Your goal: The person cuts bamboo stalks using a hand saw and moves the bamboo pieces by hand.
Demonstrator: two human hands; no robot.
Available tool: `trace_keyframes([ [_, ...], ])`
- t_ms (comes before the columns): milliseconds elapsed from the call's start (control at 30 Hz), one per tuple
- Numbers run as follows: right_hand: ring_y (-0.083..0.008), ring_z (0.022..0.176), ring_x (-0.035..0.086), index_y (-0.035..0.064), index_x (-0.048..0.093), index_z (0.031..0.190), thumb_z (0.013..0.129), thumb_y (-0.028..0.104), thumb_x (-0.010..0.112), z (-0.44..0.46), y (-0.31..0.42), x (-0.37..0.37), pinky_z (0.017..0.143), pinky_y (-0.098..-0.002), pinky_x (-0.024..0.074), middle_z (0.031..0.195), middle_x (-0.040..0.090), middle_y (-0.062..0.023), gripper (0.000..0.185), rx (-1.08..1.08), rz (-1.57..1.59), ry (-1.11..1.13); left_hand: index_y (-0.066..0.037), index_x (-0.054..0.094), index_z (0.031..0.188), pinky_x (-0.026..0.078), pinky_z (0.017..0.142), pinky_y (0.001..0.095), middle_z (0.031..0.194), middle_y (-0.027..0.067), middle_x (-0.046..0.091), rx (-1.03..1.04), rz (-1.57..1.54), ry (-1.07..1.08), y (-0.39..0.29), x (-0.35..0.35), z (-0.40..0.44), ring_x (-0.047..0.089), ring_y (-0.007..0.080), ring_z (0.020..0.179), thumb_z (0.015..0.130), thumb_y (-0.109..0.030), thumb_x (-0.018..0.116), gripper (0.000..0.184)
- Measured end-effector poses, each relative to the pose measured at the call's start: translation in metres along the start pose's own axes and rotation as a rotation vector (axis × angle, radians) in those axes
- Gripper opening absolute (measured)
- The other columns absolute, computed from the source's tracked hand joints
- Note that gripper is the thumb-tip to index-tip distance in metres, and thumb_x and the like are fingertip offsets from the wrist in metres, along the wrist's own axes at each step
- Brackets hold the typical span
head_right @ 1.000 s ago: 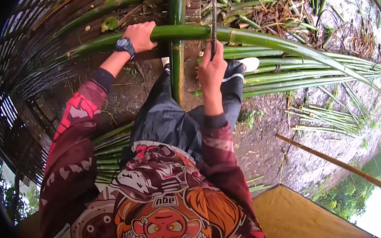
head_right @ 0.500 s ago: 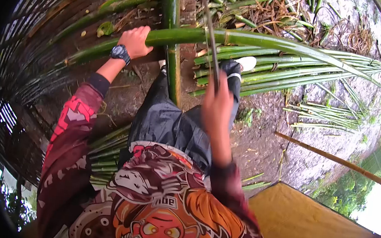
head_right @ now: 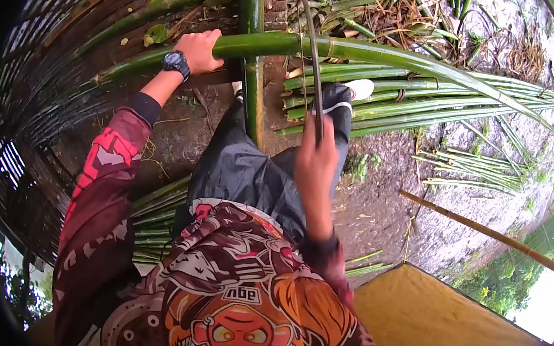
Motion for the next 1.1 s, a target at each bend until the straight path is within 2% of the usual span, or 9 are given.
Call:
trace_keyframes([
  [133, -0.0381, 0.093, 0.071, 0.0067, 0.064, 0.130, 0.107, 0.023, 0.058, -0.011, -0.006, -0.009, 0.083, -0.0387, 0.0548, 0.103, 0.072, -0.0216, 0.028, 0.070, -0.038, -0.005, -0.008, 0.059, 0.113, 0.059, 0.080, 0.0518, 0.106, 0.0160, 0.073, -0.009, -0.001, 0.050, -0.004, -0.004, 0.001, 0.072, 0.0385, 0.094, 0.075, -0.042, 0.079, 0.055],
  [267, -0.0447, 0.072, 0.067, 0.0046, 0.062, 0.118, 0.106, 0.021, 0.056, 0.098, -0.006, 0.063, 0.059, -0.0446, 0.0495, 0.082, 0.065, -0.0251, 0.021, -0.325, 0.037, -0.134, -0.007, 0.059, 0.110, 0.060, 0.080, 0.0510, 0.104, 0.0167, 0.074, 0.038, 0.017, -0.008, 0.003, 0.002, 0.005, 0.072, 0.0402, 0.094, 0.074, -0.039, 0.077, 0.051],
  [400, -0.0336, 0.075, 0.073, 0.0048, 0.063, 0.120, 0.106, 0.017, 0.057, 0.088, -0.026, 0.065, 0.065, -0.0413, 0.0526, 0.082, 0.068, -0.0215, 0.019, -0.208, 0.142, -0.123, -0.008, 0.059, 0.110, 0.060, 0.081, 0.0507, 0.104, 0.0160, 0.074, 0.026, 0.004, 0.017, -0.005, -0.007, 0.000, 0.072, 0.0398, 0.093, 0.075, -0.042, 0.078, 0.052],
  [600, -0.0421, 0.080, 0.066, 0.0044, 0.062, 0.127, 0.109, 0.022, 0.050, 0.066, -0.002, 0.040, 0.071, -0.0449, 0.0509, 0.095, 0.067, -0.0247, 0.028, -0.279, -0.098, -0.078, -0.009, 0.059, 0.114, 0.059, 0.080, 0.0508, 0.104, 0.0158, 0.074, -0.004, 0.028, -0.005, -0.002, 0.004, -0.001, 0.073, 0.0375, 0.093, 0.076, -0.043, 0.078, 0.055],
  [667, -0.0359, 0.084, 0.069, 0.0041, 0.063, 0.129, 0.108, 0.019, 0.053, -0.001, -0.007, 0.013, 0.072, -0.0403, 0.0523, 0.104, 0.069, -0.0232, 0.027, 0.023, -0.011, 0.011, -0.008, 0.059, 0.115, 0.058, 0.081, 0.0518, 0.103, 0.0163, 0.074, -0.002, 0.007, 0.024, 0.000, 0.000, -0.001, 0.072, 0.0385, 0.093, 0.076, -0.042, 0.078, 0.056],
  [800, -0.0206, 0.083, 0.069, 0.0013, 0.064, 0.127, 0.108, 0.017, 0.056, -0.027, -0.007, -0.012, 0.074, -0.0378, 0.0536, 0.097, 0.071, -0.0202, 0.026, -0.094, -0.044, -0.048, -0.007, 0.058, 0.116, 0.058, 0.082, 0.0522, 0.105, 0.0164, 0.074, -0.011, 0.004, 0.010, 0.000, 0.001, 0.004, 0.072, 0.0396, 0.095, 0.076, -0.042, 0.077, 0.056],
  [1000, -0.0498, 0.082, 0.066, 0.0016, 0.062, 0.117, 0.107, 0.028, 0.054, 0.085, -0.008, 0.055, 0.069, -0.0512, 0.0498, 0.088, 0.067, -0.0278, 0.029, -0.147, 0.004, -0.050, -0.008, 0.059, 0.117, 0.058, 0.082, 0.0515, 0.105, 0.0184, 0.074, 0.013, 0.013, 0.014, -0.001, -0.003, 0.001, 0.072, 0.0406, 0.095, 0.076, -0.043, 0.077, 0.057],
  [1067, -0.0495, 0.084, 0.066, 0.0001, 0.062, 0.114, 0.107, 0.028, 0.053, 0.103, 0.002, 0.050, 0.072, -0.0524, 0.0504, 0.087, 0.068, -0.0277, 0.030, -0.272, 0.011, -0.062, -0.008, 0.059, 0.117, 0.059, 0.082, 0.0515, 0.105, 0.0181, 0.074, 0.017, 0.044, 0.028, 0.002, 0.003, 0.002, 0.072, 0.0399, 0.094, 0.077, -0.044, 0.077, 0.056],
  [1100, -0.0500, 0.086, 0.066, -0.0010, 0.061, 0.109, 0.107, 0.028, 0.053, 0.110, 0.020, 0.047, 0.074, -0.0533, 0.0502, 0.087, 0.067, -0.0278, 0.030, -0.103, -0.031, 0.042, -0.008, 0.058, 0.117, 0.060, 0.082, 0.0505, 0.107, 0.0171, 0.074, 0.002, 0.063, 0.025, -0.001, 0.001, -0.001, 0.073, 0.0384, 0.093, 0.077, -0.044, 0.078, 0.057],
])
Point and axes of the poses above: each hand's wrist, its own z-axis towards the middle knuckle, its own x-axis out of the palm, y = z × x, the point moved 6 cm from there along z, towards the middle knuckle
